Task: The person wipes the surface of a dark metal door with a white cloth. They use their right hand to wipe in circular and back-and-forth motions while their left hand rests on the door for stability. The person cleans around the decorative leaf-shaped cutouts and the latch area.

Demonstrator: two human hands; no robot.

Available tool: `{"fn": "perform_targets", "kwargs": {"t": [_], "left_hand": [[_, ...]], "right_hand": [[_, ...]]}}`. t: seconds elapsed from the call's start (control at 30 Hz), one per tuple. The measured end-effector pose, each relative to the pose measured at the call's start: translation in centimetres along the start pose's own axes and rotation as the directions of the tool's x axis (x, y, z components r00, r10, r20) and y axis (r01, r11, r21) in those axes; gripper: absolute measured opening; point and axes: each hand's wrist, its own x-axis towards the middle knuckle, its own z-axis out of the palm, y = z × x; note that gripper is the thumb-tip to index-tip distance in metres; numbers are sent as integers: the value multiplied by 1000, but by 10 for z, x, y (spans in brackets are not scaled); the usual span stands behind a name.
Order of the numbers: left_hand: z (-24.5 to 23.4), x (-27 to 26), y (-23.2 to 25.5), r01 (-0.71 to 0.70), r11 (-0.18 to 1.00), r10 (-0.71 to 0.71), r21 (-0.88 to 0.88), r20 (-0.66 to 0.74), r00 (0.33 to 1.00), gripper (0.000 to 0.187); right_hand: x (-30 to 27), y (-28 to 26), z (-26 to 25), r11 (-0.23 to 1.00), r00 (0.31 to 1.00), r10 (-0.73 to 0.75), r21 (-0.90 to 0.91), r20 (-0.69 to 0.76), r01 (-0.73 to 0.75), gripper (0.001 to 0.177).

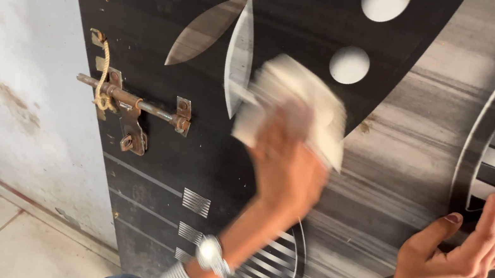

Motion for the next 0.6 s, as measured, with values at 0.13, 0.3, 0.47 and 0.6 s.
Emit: {"fn": "perform_targets", "kwargs": {"t": [0.13, 0.3, 0.47, 0.6], "left_hand": [[-5, -13, 0, 78, 995, -91, 70, 208, 974, 70], [-50, 27, -68, 252, 924, -201, 288, -195, 960, 58], [-31, 8, -22, -34, 987, 32, 158, 12, 999, 58], [-21, -7, -4, -118, 986, 119, -119, 8, 993, 69]], "right_hand": [[-1, 8, 1, 999, 999, -17, 46, -37, 19, 52], [-6, 13, 4, 998, 997, -59, 22, -41, 60, 55], [-9, -26, 7, 985, 997, -30, 165, -78, 42, 44], [-21, -103, 23, 951, 919, -280, 214, 277, 225, 43]]}}
